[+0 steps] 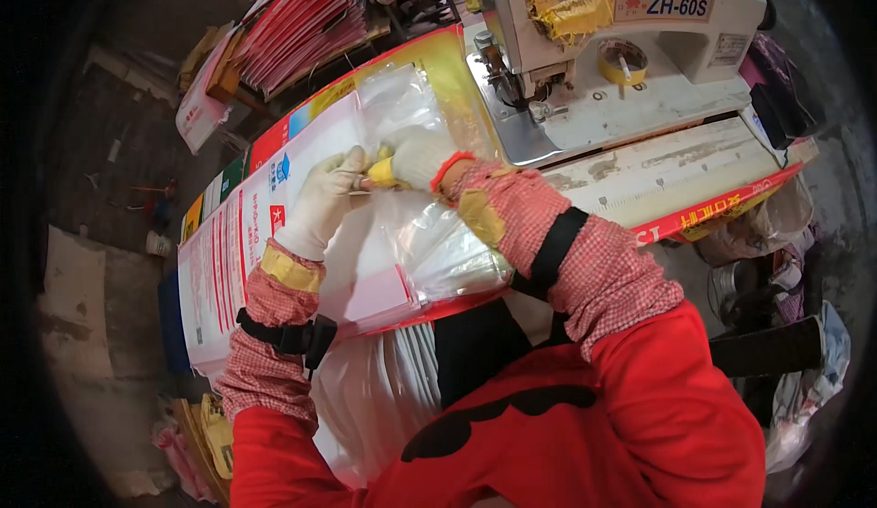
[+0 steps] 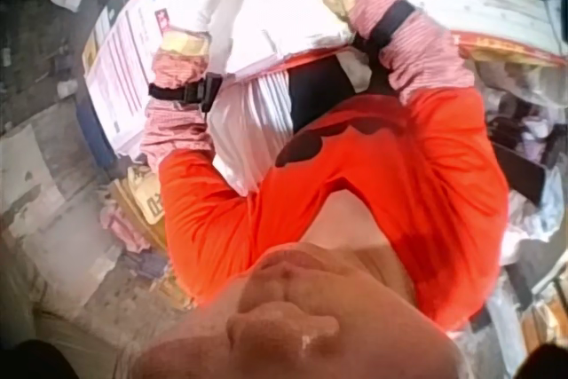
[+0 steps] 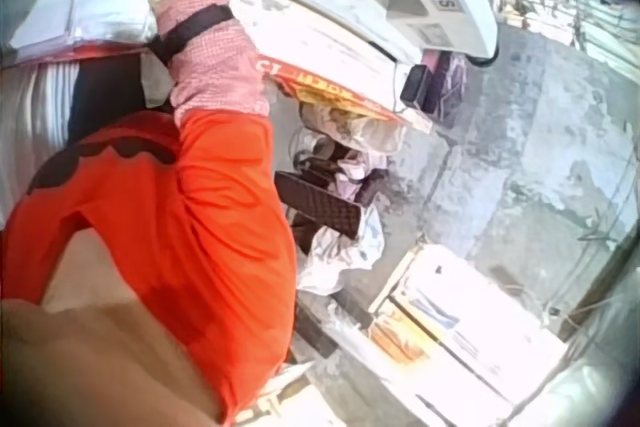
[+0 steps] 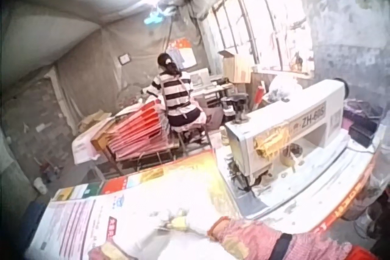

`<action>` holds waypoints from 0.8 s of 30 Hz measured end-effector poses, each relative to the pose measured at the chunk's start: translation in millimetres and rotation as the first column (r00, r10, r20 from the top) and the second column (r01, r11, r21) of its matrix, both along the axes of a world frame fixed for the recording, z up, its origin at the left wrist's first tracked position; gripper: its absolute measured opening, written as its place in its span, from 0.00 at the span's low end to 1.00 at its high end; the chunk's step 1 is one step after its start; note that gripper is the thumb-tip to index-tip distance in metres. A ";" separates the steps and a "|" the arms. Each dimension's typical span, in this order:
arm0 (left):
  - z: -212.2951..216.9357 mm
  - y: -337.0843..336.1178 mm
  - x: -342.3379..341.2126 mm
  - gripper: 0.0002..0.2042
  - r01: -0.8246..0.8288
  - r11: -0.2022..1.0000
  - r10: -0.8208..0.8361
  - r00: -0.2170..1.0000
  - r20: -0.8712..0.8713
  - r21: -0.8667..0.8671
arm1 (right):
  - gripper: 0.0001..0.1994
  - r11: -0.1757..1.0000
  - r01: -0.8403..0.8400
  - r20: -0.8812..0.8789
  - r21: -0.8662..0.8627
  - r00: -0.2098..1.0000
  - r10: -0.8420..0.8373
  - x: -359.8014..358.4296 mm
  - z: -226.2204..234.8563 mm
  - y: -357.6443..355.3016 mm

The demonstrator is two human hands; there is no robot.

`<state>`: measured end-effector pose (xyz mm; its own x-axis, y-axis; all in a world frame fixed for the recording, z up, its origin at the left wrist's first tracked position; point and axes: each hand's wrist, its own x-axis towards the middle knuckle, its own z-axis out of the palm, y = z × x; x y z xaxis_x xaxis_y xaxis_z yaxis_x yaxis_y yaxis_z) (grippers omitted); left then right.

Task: The worker uses a sewing machine to process large white and red plastic bags.

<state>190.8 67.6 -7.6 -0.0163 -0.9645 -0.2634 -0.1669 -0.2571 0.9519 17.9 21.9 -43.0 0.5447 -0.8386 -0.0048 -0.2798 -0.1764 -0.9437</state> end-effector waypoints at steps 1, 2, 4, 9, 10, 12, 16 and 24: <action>6.0 1.4 -0.5 0.10 0.028 0.999 -0.027 0.999 -0.020 0.022 | 0.20 0.991 0.005 0.001 -0.134 1.000 -0.004 3.1 2.0 7.2; 15.8 3.7 1.2 0.10 0.062 0.998 -0.062 0.996 -0.066 -0.005 | 0.22 0.999 0.045 -0.024 -0.031 0.999 -0.045 3.6 5.0 12.3; 38.3 9.2 7.7 0.10 0.079 0.988 -0.076 0.997 0.029 -0.132 | 0.25 0.992 0.016 0.056 0.128 0.998 -0.024 -1.8 11.7 21.6; 97.0 36.8 53.4 0.06 -0.167 0.868 0.227 0.971 0.073 -0.467 | 0.14 0.955 -0.068 -0.774 -0.288 0.604 -0.190 -34.7 31.9 34.7; 97.0 40.7 57.6 0.06 -0.134 0.871 0.262 0.941 0.216 -0.472 | 0.13 0.954 -0.085 -0.866 -0.287 0.449 -0.220 -33.6 35.3 37.8; 87.9 48.7 58.1 0.05 0.019 0.870 0.157 0.937 0.313 -0.493 | 0.12 0.764 -0.044 -0.446 -0.643 0.833 -0.328 -16.8 38.6 42.4; 58.4 71.4 25.2 0.04 0.174 0.943 -0.048 0.915 0.400 -0.284 | 0.12 0.828 -0.303 -0.403 -0.472 0.909 0.103 52.9 25.9 16.1; 63.8 140.4 -26.6 0.03 0.916 0.336 -0.908 0.252 0.335 0.220 | 0.17 0.036 -0.575 -0.267 -0.817 0.323 -0.908 130.2 -50.1 -84.9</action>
